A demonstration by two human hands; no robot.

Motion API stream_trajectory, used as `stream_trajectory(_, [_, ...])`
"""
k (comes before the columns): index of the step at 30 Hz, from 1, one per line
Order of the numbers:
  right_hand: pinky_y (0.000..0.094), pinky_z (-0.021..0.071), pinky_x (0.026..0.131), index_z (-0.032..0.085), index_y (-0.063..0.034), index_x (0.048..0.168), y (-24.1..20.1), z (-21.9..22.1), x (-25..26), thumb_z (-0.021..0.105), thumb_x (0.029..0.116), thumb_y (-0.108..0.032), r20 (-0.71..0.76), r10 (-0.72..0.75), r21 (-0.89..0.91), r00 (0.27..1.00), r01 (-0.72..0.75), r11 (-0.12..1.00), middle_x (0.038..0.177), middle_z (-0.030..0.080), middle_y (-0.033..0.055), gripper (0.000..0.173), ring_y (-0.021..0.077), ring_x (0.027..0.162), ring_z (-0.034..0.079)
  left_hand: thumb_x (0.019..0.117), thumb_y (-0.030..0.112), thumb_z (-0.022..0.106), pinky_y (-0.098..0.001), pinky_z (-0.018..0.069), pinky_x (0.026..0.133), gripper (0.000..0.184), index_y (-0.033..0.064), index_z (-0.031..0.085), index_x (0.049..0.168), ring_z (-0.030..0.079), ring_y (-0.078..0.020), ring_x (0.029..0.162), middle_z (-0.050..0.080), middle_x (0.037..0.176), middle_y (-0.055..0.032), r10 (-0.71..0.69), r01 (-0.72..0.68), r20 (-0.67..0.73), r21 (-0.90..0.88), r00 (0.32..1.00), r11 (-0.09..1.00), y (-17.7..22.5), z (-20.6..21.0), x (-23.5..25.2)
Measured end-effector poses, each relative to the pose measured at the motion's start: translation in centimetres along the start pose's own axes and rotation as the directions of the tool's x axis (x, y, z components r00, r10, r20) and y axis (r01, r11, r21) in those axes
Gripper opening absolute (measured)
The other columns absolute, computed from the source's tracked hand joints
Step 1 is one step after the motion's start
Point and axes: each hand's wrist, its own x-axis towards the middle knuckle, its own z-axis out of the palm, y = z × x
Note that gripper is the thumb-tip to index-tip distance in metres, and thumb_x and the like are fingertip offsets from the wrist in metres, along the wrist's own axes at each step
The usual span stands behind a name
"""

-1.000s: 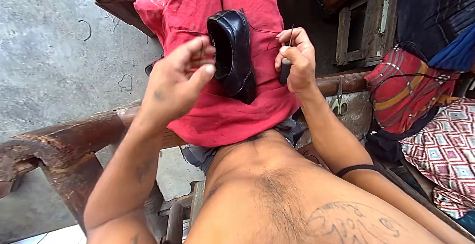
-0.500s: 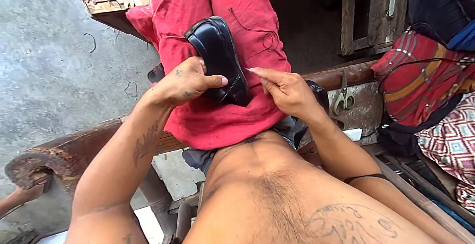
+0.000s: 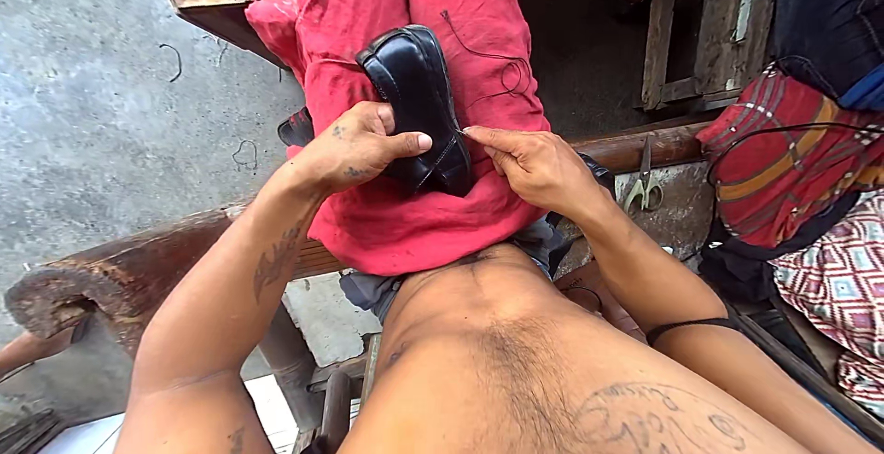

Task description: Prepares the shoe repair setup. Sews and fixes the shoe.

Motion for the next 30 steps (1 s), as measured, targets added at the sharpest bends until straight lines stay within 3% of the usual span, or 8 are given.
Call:
stream_trajectory(2, [0.0572, 0.0547, 0.084, 0.061, -0.0308, 0.145, -0.4, -1.7, 0.7, 0.039, 0.1094, -0.023, 0.099, -0.001, -0.127, 0.995, 0.014, 0.992, 0.117, 0.075, 0.0069, 0.042, 0.03, 0.103, 0.072, 0.0986, 0.008, 0.066, -0.0248, 0.0626, 0.076, 0.007, 0.0073, 0.072, 0.1, 0.073, -0.0056, 0.081, 0.077, 0.089, 0.0009, 0.029, -0.03, 0.015, 0.028, 0.999, 0.999, -0.2, -0.2, 0.0])
stream_trajectory(4, [0.061, 0.0526, 0.076, 0.063, -0.0338, 0.141, -1.1, -3.6, 1.7, 0.039, 0.1075, -0.023, 0.21, 0.006, -0.231, 0.978, 0.043, 0.972, 0.108, 0.076, 0.0099, 0.043, 0.0356, 0.098, 0.071, 0.0986, 0.009, 0.066, -0.0244, 0.0622, 0.075, 0.007, 0.0072, 0.072, 0.096, 0.073, -0.0051, 0.08, 0.076, 0.087, 0.001, 0.059, -0.061, 0.042, 0.049, 0.997, 0.997, -0.4, -0.3, 0.2])
stream_trajectory(8, [0.0554, 0.0513, 0.077, 0.069, -0.0346, 0.132, -1.7, -6.0, 4.0, 0.039, 0.1065, -0.025, 0.368, 0.008, -0.278, 0.93, 0.102, 0.955, 0.097, 0.074, 0.0044, 0.04, 0.0282, 0.094, 0.07, 0.0983, 0.008, 0.066, -0.0233, 0.0617, 0.074, 0.007, 0.0061, 0.072, 0.095, 0.072, -0.004, 0.077, 0.076, 0.085, 0.0011, 0.14, -0.145, 0.069, 0.07, 0.988, 0.987, -0.5, -0.2, 0.9])
stream_trajectory(14, [0.054, 0.0516, 0.078, 0.071, -0.028, 0.126, -1.8, -5.9, 6.6, 0.04, 0.1075, -0.027, 0.461, -0.034, -0.276, 0.887, 0.18, 0.944, 0.097, 0.073, 0.004, 0.036, 0.0262, 0.094, 0.069, 0.0983, 0.008, 0.066, -0.0238, 0.0613, 0.075, 0.007, 0.0047, 0.071, 0.095, 0.072, -0.0042, 0.078, 0.075, 0.085, 0.0003, 0.223, -0.227, 0.077, 0.053, 0.972, 0.972, -1.4, -0.6, 1.3])
stream_trajectory(19, [0.0504, 0.0466, 0.064, 0.06, -0.0171, 0.095, -2.5, -4.4, 7.8, 0.041, 0.1081, -0.032, 0.458, -0.043, -0.332, 0.888, 0.216, 0.918, 0.073, 0.059, 0.0047, 0.028, 0.0276, 0.076, 0.064, 0.099, 0.007, 0.065, -0.0231, 0.0603, 0.073, 0.007, 0.0034, 0.071, 0.096, 0.072, -0.0043, 0.077, 0.075, 0.084, -0.0011, 0.188, -0.191, 0.051, 0.048, 0.981, 0.981, -0.9, -0.2, 1.4])
stream_trajectory(22, [0.051, 0.0473, 0.062, 0.059, -0.0165, 0.096, -2.3, -4.1, 7.7, 0.04, 0.1091, -0.035, 0.435, -0.062, -0.329, 0.898, 0.223, 0.918, 0.07, 0.058, 0.0049, 0.03, 0.0281, 0.072, 0.064, 0.0991, 0.015, 0.068, -0.0249, 0.0603, 0.075, 0.011, 0.0042, 0.071, 0.099, 0.072, -0.0053, 0.078, 0.075, 0.086, -0.0014, 0.125, -0.125, 0.001, 0.085, 0.992, 0.989, 0.1, -0.1, 0.5])
stream_trajectory(26, [0.051, 0.0484, 0.063, 0.061, -0.0167, 0.099, -1.4, -4.2, 6.0, 0.039, 0.1097, -0.036, 0.38, -0.079, -0.324, 0.922, 0.212, 0.922, 0.072, 0.061, 0.0051, 0.031, 0.0282, 0.073, 0.066, 0.1022, 0.019, 0.061, -0.0358, 0.0621, 0.089, 0.025, 0.006, 0.069, 0.122, 0.074, -0.0144, 0.097, 0.076, 0.11, -0.0035, 0.129, -0.092, -0.224, 0.168, 0.966, 0.981, 0.5, -5.4, -3.7])
stream_trajectory(30, [0.0543, 0.05, 0.062, 0.064, -0.0153, 0.103, -0.2, -3.1, 4.5, 0.041, 0.1093, -0.035, 0.248, -0.102, -0.295, 0.963, 0.175, 0.939, 0.077, 0.065, 0.0078, 0.031, 0.031, 0.075, 0.068, 0.1036, 0.017, 0.059, -0.0273, 0.0622, 0.082, 0.019, 0.0094, 0.069, 0.118, 0.074, -0.0078, 0.091, 0.076, 0.106, 0.0001, -0.007, 0.155, -0.611, 0.19, 0.792, 0.969, -5.6, -16.4, -7.5])
